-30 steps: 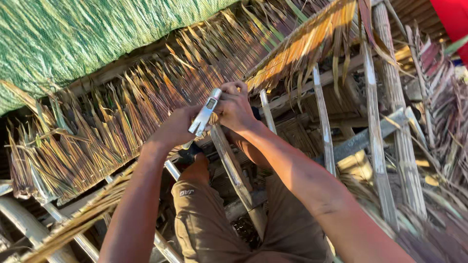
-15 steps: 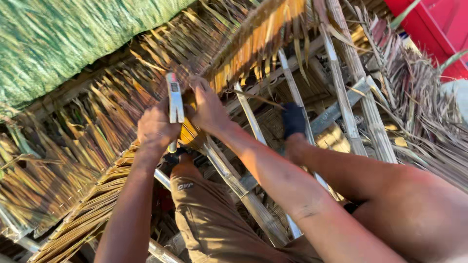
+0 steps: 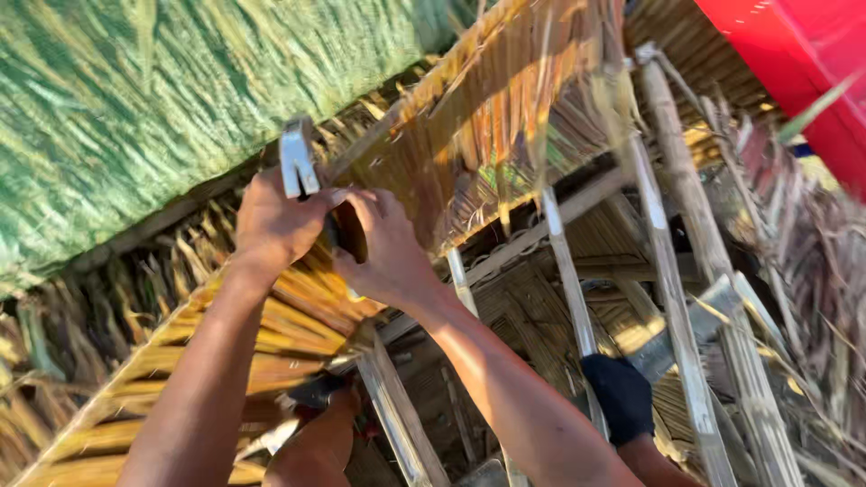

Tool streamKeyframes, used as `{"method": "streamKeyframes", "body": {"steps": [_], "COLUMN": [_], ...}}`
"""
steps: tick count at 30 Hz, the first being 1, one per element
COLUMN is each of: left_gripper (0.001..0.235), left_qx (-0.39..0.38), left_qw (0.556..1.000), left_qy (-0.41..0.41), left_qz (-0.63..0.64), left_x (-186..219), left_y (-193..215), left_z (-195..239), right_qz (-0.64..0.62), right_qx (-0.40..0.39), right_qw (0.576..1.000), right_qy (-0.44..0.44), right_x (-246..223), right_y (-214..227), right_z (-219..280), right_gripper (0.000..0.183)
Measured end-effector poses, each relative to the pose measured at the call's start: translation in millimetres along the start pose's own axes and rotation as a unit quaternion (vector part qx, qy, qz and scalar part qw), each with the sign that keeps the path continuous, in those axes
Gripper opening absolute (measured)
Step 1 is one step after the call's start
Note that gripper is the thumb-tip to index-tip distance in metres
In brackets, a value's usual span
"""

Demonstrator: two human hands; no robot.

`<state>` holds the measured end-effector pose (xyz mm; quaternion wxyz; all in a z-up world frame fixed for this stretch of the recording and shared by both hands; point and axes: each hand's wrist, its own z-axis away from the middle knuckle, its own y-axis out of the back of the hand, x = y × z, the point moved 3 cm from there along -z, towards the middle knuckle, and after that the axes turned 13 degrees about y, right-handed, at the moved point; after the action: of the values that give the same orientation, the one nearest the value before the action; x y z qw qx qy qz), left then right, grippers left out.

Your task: The person secures bundles of dried palm leaves onto a wooden roof frame using a hammer and nails. They position the thatch material, align it with the existing layers, and hammer nails through the leaves into the wooden beams to hold them in place.

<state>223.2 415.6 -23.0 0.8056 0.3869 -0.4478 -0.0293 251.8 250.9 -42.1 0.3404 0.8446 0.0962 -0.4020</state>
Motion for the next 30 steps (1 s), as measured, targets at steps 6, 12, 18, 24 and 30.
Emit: {"method": "streamKeyframes", "body": {"steps": [6,12,18,24,30], "left_gripper": [0.030,0.040,0.085,0.040,0.025], "left_qx": [0.038,0.113,0.124,0.021,0.135], "left_qw": [0.985,0.989,0.983,0.956,0.959], "left_qy": [-0.071,0.091,0.131,0.268,0.235], "left_qz": [0.151,-0.034,0.028,-0.119,-0.081], "left_x": [11,20,4,-31,6], "left_y": [-15,-33,-55,-99,-75], "left_z": [2,58,130,136,113], "right_qz": [0.062,0.111,-0.102,-0.399,-0.318], "right_qx": [-0.028,0.030,-0.059,-0.013,-0.027], "right_qw": [0.998,0.977,0.988,0.882,0.920], "right_qy": [-0.006,0.181,0.100,-0.250,-0.227], "right_x": [-2,-2,14,73,71], "right_y": [1,16,41,17,27], "right_z": [-4,26,60,83,90], "right_gripper": [0.062,0.059,0.029,0.023,0.017]}}
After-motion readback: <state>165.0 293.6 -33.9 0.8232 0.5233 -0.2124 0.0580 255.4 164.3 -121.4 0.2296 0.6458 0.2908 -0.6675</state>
